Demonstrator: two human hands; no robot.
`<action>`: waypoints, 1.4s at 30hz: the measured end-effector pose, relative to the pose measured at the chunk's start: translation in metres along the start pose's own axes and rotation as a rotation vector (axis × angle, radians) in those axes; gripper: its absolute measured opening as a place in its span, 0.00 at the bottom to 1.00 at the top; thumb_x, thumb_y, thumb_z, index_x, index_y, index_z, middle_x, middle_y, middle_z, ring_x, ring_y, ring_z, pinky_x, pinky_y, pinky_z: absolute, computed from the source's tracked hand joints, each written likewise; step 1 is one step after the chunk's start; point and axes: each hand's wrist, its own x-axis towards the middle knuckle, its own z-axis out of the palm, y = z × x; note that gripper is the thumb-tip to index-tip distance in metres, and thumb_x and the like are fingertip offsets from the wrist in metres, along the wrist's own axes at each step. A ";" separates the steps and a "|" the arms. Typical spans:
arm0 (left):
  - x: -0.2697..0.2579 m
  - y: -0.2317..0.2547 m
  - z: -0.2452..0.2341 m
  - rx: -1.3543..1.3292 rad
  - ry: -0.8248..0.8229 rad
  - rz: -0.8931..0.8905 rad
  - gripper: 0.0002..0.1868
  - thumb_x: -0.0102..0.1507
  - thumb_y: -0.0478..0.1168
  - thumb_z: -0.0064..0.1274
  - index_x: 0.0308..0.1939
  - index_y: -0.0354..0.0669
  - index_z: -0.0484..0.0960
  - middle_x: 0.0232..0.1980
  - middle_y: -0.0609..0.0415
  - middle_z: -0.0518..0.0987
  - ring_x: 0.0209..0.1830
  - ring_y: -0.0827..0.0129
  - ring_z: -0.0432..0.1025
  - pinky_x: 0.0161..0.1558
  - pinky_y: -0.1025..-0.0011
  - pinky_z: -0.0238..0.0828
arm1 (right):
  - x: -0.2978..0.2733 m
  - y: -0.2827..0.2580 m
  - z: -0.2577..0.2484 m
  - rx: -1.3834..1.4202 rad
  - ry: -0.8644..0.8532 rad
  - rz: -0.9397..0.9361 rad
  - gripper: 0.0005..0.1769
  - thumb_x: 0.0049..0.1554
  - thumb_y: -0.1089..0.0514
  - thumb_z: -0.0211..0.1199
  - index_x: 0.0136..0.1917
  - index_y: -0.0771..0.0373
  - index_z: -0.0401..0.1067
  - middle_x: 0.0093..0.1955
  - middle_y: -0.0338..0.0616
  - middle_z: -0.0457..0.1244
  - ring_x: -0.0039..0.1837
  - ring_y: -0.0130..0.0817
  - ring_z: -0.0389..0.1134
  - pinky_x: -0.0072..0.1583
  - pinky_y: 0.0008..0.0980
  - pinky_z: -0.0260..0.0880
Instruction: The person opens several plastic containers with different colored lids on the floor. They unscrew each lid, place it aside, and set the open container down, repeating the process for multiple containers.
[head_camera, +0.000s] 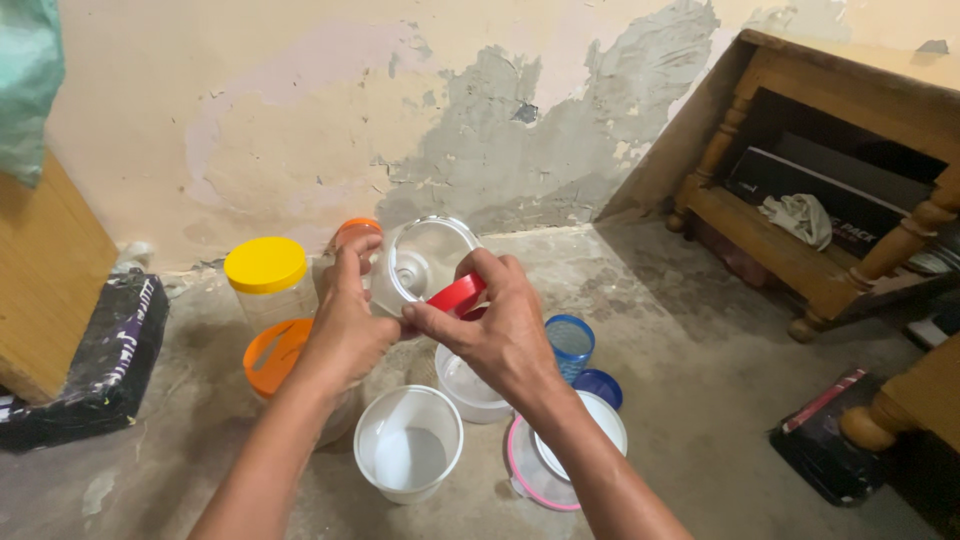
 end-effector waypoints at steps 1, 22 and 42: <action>0.000 -0.001 0.001 0.037 0.028 0.084 0.61 0.42 0.33 0.75 0.73 0.58 0.55 0.72 0.47 0.61 0.68 0.56 0.63 0.63 0.61 0.66 | 0.000 -0.001 0.000 0.001 -0.010 -0.001 0.31 0.41 0.42 0.79 0.44 0.68 0.70 0.47 0.47 0.61 0.42 0.35 0.74 0.43 0.35 0.77; -0.004 0.002 -0.004 0.077 0.161 0.325 0.58 0.38 0.40 0.80 0.65 0.45 0.57 0.69 0.43 0.69 0.66 0.52 0.69 0.61 0.58 0.68 | 0.000 0.000 -0.006 0.149 -0.105 -0.023 0.36 0.45 0.42 0.75 0.59 0.64 0.69 0.48 0.47 0.65 0.45 0.31 0.73 0.46 0.32 0.76; 0.000 -0.056 0.022 0.177 0.056 0.152 0.43 0.45 0.35 0.74 0.63 0.49 0.72 0.59 0.47 0.73 0.55 0.57 0.73 0.53 0.62 0.74 | -0.006 0.023 0.012 0.156 -0.227 0.169 0.47 0.46 0.36 0.71 0.70 0.62 0.62 0.49 0.49 0.65 0.51 0.33 0.68 0.55 0.36 0.71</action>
